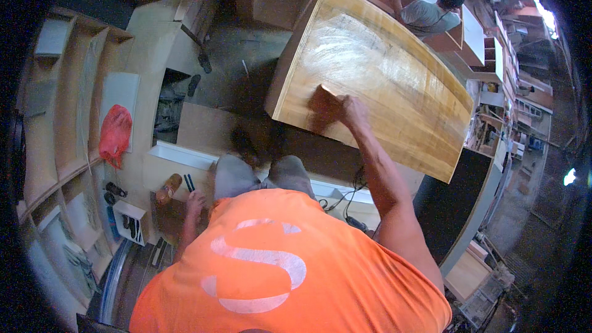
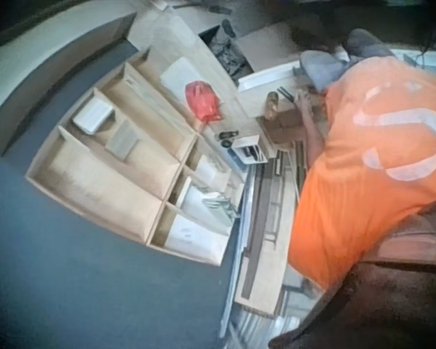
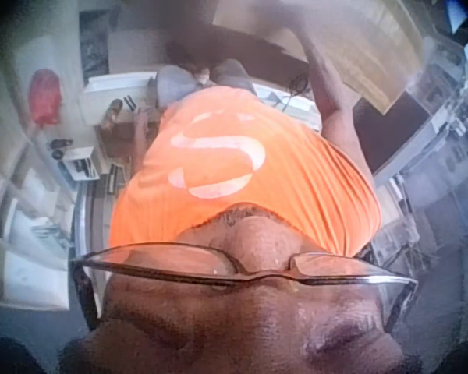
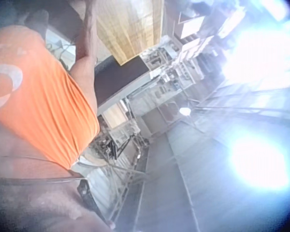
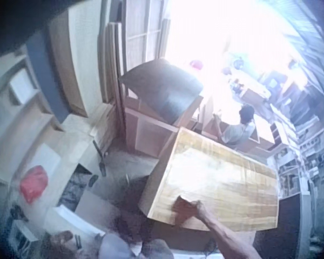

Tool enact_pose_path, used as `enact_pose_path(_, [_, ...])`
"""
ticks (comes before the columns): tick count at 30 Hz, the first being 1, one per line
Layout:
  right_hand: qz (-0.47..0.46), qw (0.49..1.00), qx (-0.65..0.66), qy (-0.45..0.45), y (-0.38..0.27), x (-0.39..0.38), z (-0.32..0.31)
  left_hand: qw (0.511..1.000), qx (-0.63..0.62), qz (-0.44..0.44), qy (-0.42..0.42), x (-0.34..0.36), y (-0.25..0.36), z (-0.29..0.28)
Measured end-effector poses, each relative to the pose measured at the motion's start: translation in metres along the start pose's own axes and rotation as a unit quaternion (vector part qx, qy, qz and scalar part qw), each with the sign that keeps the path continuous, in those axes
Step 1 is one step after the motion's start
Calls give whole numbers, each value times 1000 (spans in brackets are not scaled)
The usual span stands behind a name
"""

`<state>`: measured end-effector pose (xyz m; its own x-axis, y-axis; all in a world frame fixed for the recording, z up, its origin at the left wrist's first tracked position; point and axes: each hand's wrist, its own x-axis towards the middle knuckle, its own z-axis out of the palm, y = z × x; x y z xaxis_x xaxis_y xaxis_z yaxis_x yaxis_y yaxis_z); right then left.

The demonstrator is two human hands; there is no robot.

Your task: The person applies a liquid finish to a large wooden panel using a cloth and a plastic bottle. They pour the finish onto the surface and spread it evenly, flipping the panel to treat both sides.

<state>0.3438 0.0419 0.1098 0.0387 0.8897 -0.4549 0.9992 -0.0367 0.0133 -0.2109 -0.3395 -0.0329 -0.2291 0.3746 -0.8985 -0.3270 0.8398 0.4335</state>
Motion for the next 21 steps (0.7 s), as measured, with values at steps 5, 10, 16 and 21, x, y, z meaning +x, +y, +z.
enact_pose_path(5, [-102,993,43,31,-35,-39,18,995,97,31,20,-16,1,21])
enact_pose_path(10, [-121,991,55,34,-82,-90,12,998,44,-5,36,6,-28,13])
enact_pose_path(16, [-243,950,139,-134,-147,-129,61,996,13,43,76,-12,-33,17])
enact_pose_path(21, [-409,830,361,-114,-282,-115,17,981,6,46,189,1,-84,-1])
